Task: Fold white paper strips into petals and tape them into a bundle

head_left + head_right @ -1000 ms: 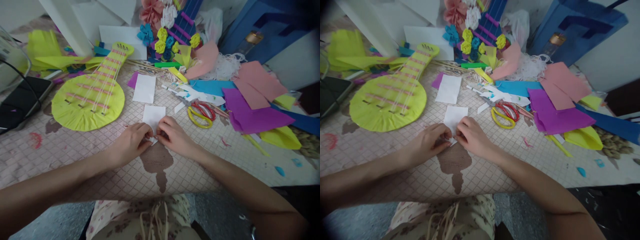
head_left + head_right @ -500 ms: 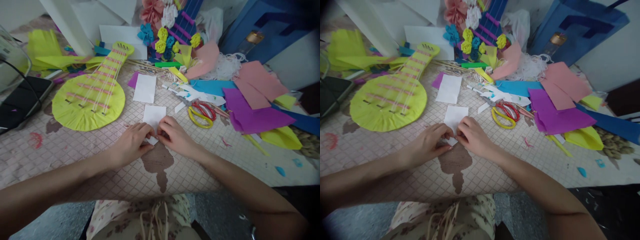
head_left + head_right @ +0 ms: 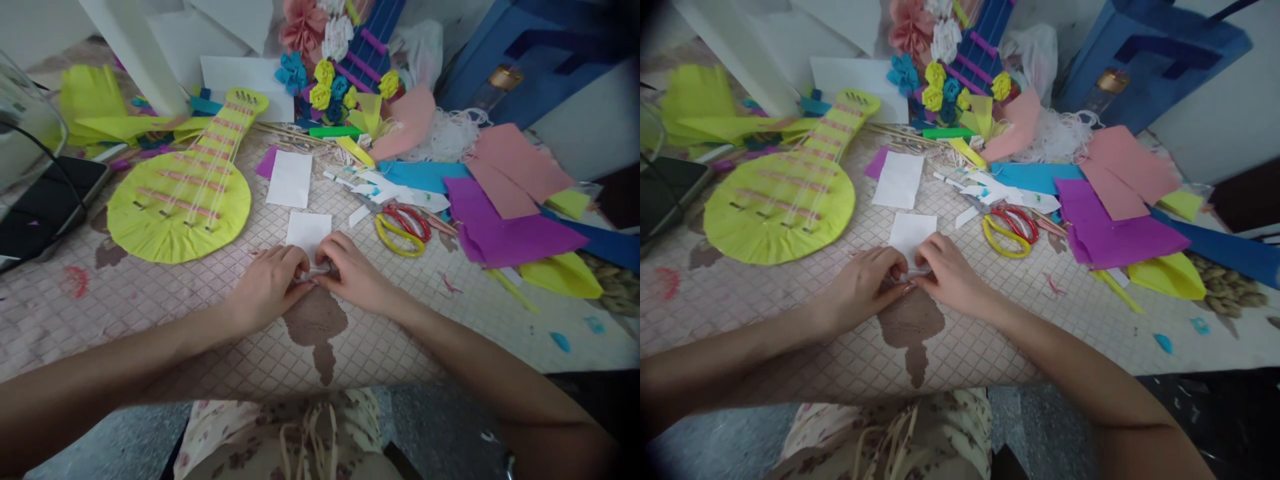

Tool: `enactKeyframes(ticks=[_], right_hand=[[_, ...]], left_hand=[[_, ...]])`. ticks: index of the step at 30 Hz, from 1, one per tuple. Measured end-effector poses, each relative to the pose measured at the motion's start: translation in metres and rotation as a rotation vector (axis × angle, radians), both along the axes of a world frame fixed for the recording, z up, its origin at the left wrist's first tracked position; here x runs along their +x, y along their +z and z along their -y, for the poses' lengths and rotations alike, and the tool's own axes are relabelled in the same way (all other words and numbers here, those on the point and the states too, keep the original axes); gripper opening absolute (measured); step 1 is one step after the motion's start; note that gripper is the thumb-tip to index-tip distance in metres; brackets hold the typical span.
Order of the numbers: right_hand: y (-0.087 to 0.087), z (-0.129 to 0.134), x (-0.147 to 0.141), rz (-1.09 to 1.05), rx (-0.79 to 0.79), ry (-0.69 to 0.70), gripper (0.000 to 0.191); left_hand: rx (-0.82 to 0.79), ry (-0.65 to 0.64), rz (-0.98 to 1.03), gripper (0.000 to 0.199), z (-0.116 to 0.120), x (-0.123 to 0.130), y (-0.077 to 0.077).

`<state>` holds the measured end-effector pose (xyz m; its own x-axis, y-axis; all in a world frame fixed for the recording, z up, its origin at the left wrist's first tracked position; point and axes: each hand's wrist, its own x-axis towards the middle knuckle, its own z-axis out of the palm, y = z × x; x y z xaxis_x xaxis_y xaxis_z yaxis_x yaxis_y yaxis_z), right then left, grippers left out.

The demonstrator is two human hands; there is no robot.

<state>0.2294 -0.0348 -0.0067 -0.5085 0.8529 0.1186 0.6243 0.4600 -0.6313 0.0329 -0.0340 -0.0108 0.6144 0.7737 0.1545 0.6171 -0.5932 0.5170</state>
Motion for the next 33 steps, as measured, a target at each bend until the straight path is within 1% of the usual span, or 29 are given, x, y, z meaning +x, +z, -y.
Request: enactKeyframes(ticks=[6, 10, 14, 16, 19, 23, 28, 33], right_hand=[[0.002, -0.008, 0.013, -0.035, -0.022, -0.077, 0.016], [0.003, -0.011, 0.017, -0.04, -0.051, -0.063, 0.013], [-0.001, -0.008, 0.013, -0.014, 0.026, -0.097, 0.024], [-0.003, -0.008, 0.013, -0.016, 0.025, -0.097, 0.023], [-0.001, -0.007, 0.013, -0.049, -0.011, -0.084, 0.02], [0.003, -0.004, 0.006, -0.076, 0.044, -0.095, 0.016], [-0.003, 0.001, -0.007, 0.041, 0.121, -0.136, 0.022], [-0.009, -0.001, -0.01, 0.146, 0.175, -0.133, 0.022]], left_hand=[[-0.012, 0.002, 0.002, 0.019, 0.0, 0.0, 0.001], [-0.023, -0.02, -0.012, 0.014, 0.0, 0.0, 0.003], [-0.051, -0.057, -0.033, 0.007, -0.001, -0.001, 0.005], [-0.069, -0.054, -0.032, 0.009, -0.003, -0.001, 0.006], [-0.077, -0.025, -0.032, 0.016, -0.005, 0.0, 0.006], [-0.095, -0.008, -0.057, 0.026, -0.006, 0.001, 0.007], [-0.105, 0.001, -0.07, 0.032, -0.006, 0.001, 0.007], [-0.114, 0.02, -0.013, 0.029, -0.007, 0.001, 0.008]])
